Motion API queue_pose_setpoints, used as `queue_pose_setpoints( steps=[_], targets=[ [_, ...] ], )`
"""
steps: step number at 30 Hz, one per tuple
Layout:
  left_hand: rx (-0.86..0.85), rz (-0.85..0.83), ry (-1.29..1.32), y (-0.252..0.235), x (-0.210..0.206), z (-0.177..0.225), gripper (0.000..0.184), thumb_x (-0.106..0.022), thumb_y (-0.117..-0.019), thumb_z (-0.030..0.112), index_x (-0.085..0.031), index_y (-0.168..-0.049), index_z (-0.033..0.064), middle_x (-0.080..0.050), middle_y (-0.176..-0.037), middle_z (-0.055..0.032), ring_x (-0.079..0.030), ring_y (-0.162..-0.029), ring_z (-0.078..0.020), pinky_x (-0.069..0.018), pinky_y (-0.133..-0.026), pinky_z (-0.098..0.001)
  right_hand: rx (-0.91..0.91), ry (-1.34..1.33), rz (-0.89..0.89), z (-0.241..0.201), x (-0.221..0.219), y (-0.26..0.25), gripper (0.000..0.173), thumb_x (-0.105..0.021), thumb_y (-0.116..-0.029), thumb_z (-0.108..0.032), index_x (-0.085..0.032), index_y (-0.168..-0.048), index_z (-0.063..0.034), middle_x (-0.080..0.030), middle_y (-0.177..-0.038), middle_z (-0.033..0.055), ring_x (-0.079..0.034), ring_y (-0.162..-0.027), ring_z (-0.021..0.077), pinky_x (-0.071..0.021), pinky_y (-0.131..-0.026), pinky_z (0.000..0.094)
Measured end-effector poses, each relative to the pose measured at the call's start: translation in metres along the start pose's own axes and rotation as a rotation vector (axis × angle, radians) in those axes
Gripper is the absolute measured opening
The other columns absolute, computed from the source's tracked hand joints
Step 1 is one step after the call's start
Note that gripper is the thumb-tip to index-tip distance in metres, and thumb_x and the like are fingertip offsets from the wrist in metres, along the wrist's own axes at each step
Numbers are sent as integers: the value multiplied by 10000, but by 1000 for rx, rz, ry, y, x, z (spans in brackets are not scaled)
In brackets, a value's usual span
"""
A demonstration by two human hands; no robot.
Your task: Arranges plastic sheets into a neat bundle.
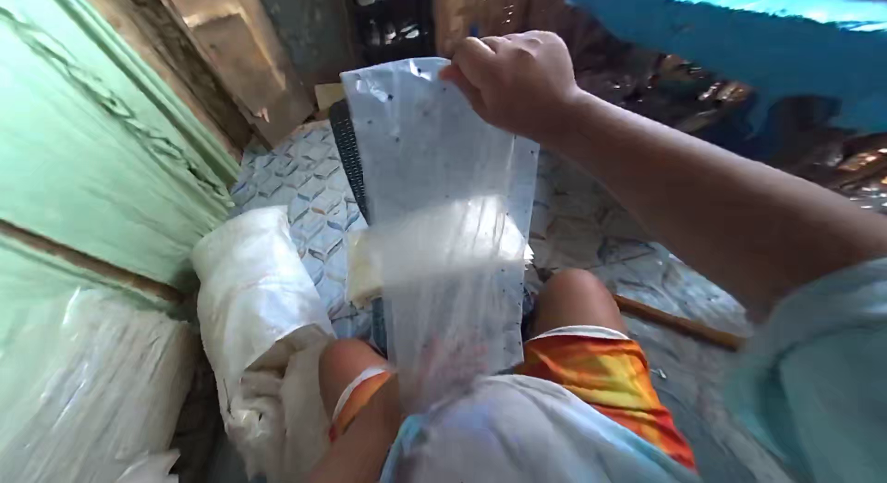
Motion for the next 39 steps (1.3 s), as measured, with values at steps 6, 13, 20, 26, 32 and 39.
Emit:
queue_pose_setpoints(
  steps=[6,13,20,26,32,39],
  targets=[
    [-233,314,-1157,97,17,133,498,-598,-935,629,-767,-1121,199,-725,-1193,36,-648,-1168,-118,-507,-1060,-412,-621,46,-345,111,-74,71,547,-280,-1115,-452,-592,-1165,-5,-683,-990,294,-677,-933,549,-501,-702,716],
    [-262,1102,-284,67,173,169,553,-523,-1059,247,-321,-1564,145,-455,-1535,-71,-562,-1290,-231,-534,-987,-460,-1204,-386,-327,92,-137,129,584,-281,-1121,-434,-562,-1275,55,-624,-1199,350,-598,-1162,536,-446,-929,724],
    [127,1546,-911,-9,242,112,522,-301,-1127,381,-618,-1262,-11,-690,-1058,-246,-684,-949,-396,-538,-849,-603,-1281,-310,-598,59,-203,223,549,-301,-1121,-443,-596,-1275,-6,-654,-1107,348,-629,-1063,564,-463,-838,750],
    [539,1460,-1027,-53,311,36,544,-307,-1118,442,-634,-1294,44,-693,-1175,-246,-672,-1120,-416,-523,-928,-615,-1379,-153,-952,40,-273,295,585,-220,-1114,-472,-590,-1325,-71,-676,-1210,270,-642,-1163,472,-494,-911,674],
    [620,1485,-865,-61,329,4,470,-433,-1095,421,-670,-1224,36,-688,-1200,-228,-657,-1156,-387,-507,-964,-590,-1431,-199,-978,49,-290,313,475,-396,-1099,-403,-609,-1276,-16,-650,-1248,279,-612,-1206,460,-474,-943,666],
    [311,1098,-1323,-119,299,35,550,-335,-1108,422,-365,-1601,180,-283,-1679,-99,-165,-1556,-413,-169,-1164,-739,-674,-439,-857,12,-331,258,574,-421,-1064,-516,-460,-1552,-216,-326,-1663,112,-230,-1549,387,-159,-1190,718]
  ],
)
Point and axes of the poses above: each hand's wrist, its own y-axis away from the middle knuckle, its own x-axis out of the back of the hand, z = x × y, the point moved 3 cm from there along -y, towards the middle knuckle
